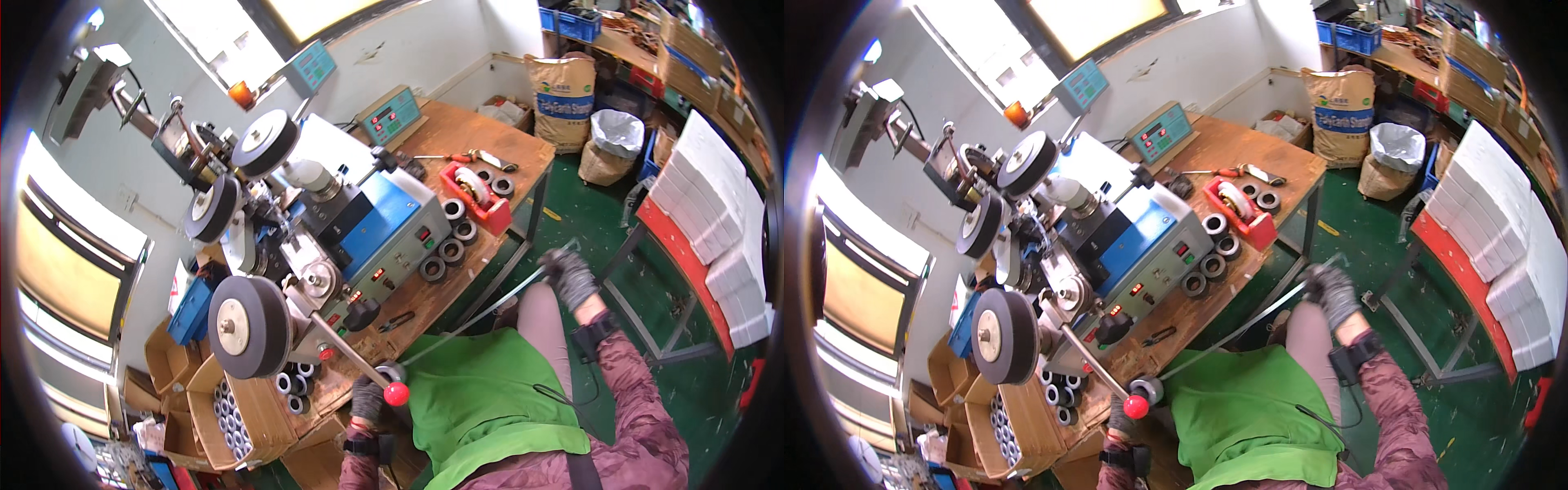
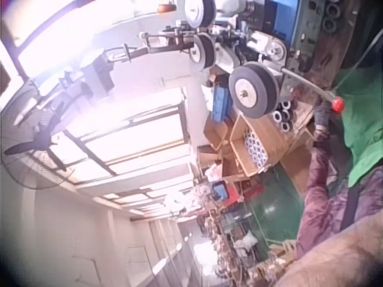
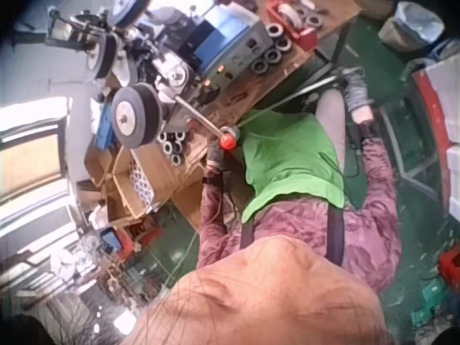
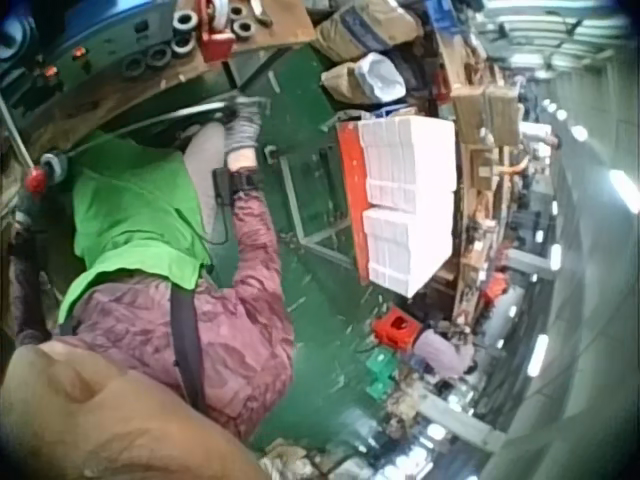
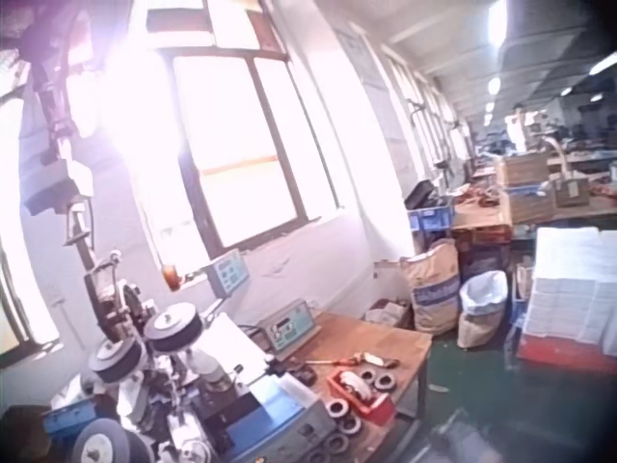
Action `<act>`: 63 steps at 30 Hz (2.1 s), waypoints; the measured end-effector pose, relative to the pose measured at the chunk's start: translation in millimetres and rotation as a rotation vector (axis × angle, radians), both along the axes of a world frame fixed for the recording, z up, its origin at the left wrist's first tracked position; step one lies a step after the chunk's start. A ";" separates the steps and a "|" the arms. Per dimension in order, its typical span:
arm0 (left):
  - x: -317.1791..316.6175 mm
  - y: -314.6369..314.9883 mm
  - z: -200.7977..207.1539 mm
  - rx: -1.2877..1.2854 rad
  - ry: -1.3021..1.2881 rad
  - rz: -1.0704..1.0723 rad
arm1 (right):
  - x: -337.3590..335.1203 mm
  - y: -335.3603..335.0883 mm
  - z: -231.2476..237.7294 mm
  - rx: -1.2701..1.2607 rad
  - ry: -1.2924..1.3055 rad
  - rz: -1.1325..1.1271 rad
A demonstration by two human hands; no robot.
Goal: Operating an industrial machine to process metal rings and packing them into styrofoam trays.
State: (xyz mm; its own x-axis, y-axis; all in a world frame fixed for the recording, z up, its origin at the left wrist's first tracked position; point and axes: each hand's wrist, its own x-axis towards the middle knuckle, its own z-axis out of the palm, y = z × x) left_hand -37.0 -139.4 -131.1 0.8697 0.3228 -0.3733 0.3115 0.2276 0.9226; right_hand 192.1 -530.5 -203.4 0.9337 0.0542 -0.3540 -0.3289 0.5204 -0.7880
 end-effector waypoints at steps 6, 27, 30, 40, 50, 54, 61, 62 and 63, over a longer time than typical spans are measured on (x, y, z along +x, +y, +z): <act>13.6 96.4 -115.9 0.727 0.318 0.030 | -17.5 48.0 -59.1 -0.059 0.226 0.068; 77.1 65.6 0.9 1.527 -0.143 -0.399 | 238.8 -3.2 3.3 -1.762 -0.597 0.210; 143.0 50.7 21.7 1.546 -0.313 -0.448 | 253.8 36.8 15.8 -1.536 -0.655 0.874; 201.3 62.9 101.8 1.580 -0.612 -0.467 | 254.3 36.9 8.9 -1.354 -0.725 0.477; -13.5 218.4 190.7 -0.043 -0.477 0.149 | 172.9 128.2 242.9 -0.832 -1.160 0.408; 23.8 220.6 218.5 -0.161 -0.489 0.142 | 89.6 245.2 313.4 -0.916 -1.611 0.611; 102.0 196.9 203.4 -0.262 -0.429 -0.026 | 58.6 336.2 291.9 -1.176 -1.853 0.788; 106.9 195.0 202.6 -0.265 -0.416 -0.057 | 57.6 343.7 291.5 -1.223 -1.849 0.729; 111.7 193.5 202.0 -0.268 -0.403 -0.088 | 57.7 350.6 292.2 -1.267 -1.844 0.669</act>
